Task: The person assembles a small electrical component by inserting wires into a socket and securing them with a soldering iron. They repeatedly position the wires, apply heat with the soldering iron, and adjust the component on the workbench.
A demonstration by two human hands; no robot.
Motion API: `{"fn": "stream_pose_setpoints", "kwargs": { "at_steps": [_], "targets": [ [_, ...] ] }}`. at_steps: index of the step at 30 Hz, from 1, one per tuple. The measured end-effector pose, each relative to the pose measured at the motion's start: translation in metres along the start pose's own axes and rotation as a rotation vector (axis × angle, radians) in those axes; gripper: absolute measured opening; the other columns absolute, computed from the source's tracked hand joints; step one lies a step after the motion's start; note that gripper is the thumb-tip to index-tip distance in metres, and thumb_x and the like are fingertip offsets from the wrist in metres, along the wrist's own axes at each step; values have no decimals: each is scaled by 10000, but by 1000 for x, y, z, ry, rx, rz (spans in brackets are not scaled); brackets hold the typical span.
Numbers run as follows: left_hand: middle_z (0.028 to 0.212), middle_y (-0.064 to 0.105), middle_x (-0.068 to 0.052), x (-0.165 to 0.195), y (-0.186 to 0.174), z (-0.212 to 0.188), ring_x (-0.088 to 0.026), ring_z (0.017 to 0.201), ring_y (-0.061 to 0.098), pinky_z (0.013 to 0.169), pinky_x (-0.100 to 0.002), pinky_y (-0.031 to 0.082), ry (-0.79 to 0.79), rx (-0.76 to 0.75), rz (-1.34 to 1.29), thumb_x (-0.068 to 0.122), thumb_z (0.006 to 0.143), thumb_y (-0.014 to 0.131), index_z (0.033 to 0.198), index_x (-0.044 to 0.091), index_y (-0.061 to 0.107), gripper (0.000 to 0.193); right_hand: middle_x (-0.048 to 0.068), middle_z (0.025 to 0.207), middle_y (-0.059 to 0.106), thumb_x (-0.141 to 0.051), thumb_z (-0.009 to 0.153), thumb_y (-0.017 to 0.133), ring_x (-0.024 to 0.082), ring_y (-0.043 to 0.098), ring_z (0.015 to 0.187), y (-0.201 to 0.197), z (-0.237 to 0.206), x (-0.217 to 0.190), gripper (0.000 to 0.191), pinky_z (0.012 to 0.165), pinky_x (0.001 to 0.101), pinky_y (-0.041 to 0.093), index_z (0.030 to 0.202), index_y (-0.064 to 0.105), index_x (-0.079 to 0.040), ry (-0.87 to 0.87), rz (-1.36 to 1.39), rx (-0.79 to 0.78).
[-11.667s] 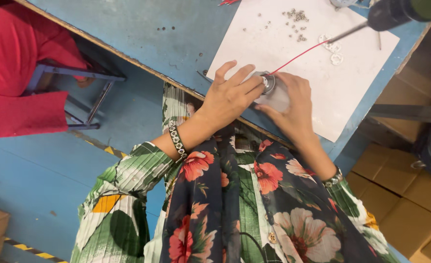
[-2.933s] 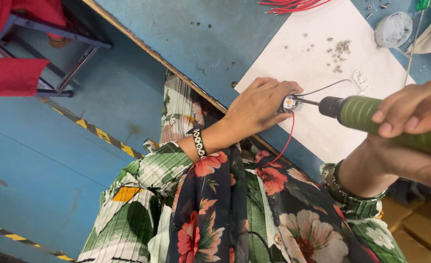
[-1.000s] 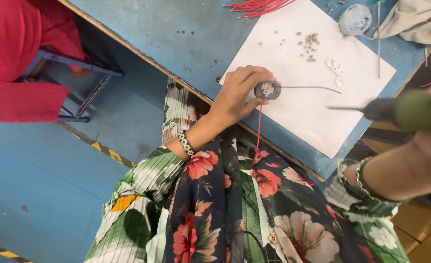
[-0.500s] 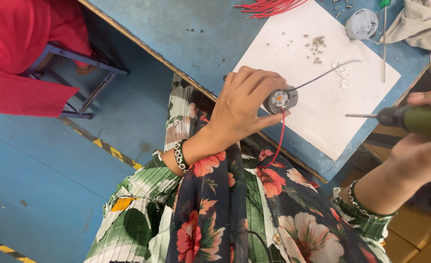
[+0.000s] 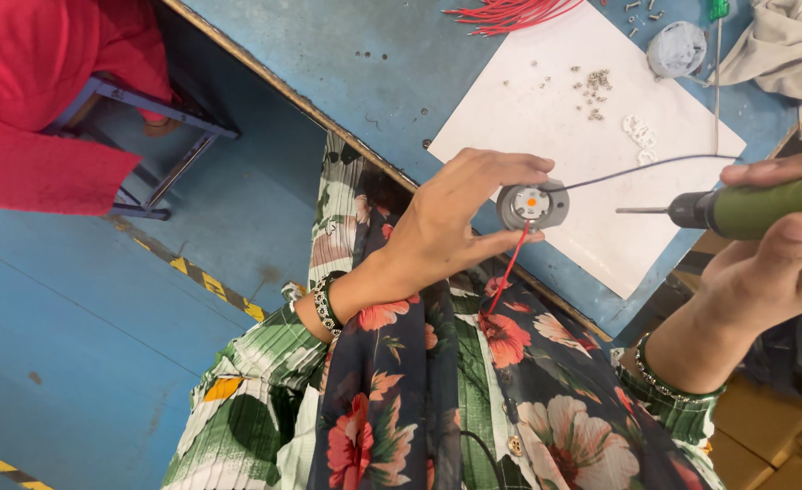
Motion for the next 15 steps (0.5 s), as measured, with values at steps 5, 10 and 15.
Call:
{"fn": "stream_pose_setpoints", "kwargs": {
  "at_steps": [5,10,15],
  "targets": [
    [1371,638,-27,3,-2,-1,-253,1214,619,1054,-355,526,-3,9,21,175,848,891,1309,103,581,560,170,995,613,-525,1150,601,266,648,817,3,0,-2,687,794,305,531,1491,462,55,-3,-15,8],
    [1325,630,-49,5,-4,-1,-285,1210,602,1061,-390,514,23,16,94,182,831,898,1281,96,584,555,178,988,626,-504,1177,631,273,656,834,6,-2,-4,682,805,298,529,1532,458,52,-6,-12,5],
    [1359,627,-31,2,-3,-3,-250,1255,601,1074,-346,511,1,-11,-44,133,857,873,1325,104,576,556,179,985,629,-483,1170,642,267,660,825,9,-2,-5,663,792,311,543,1516,463,52,-11,-13,10]
  ]
}}
Point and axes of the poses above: each hand's wrist, its own z-axis towards the middle knuckle, its own y-axis out of the palm, x = y × z, the point moved 10 cm from there along z, towards the middle knuckle
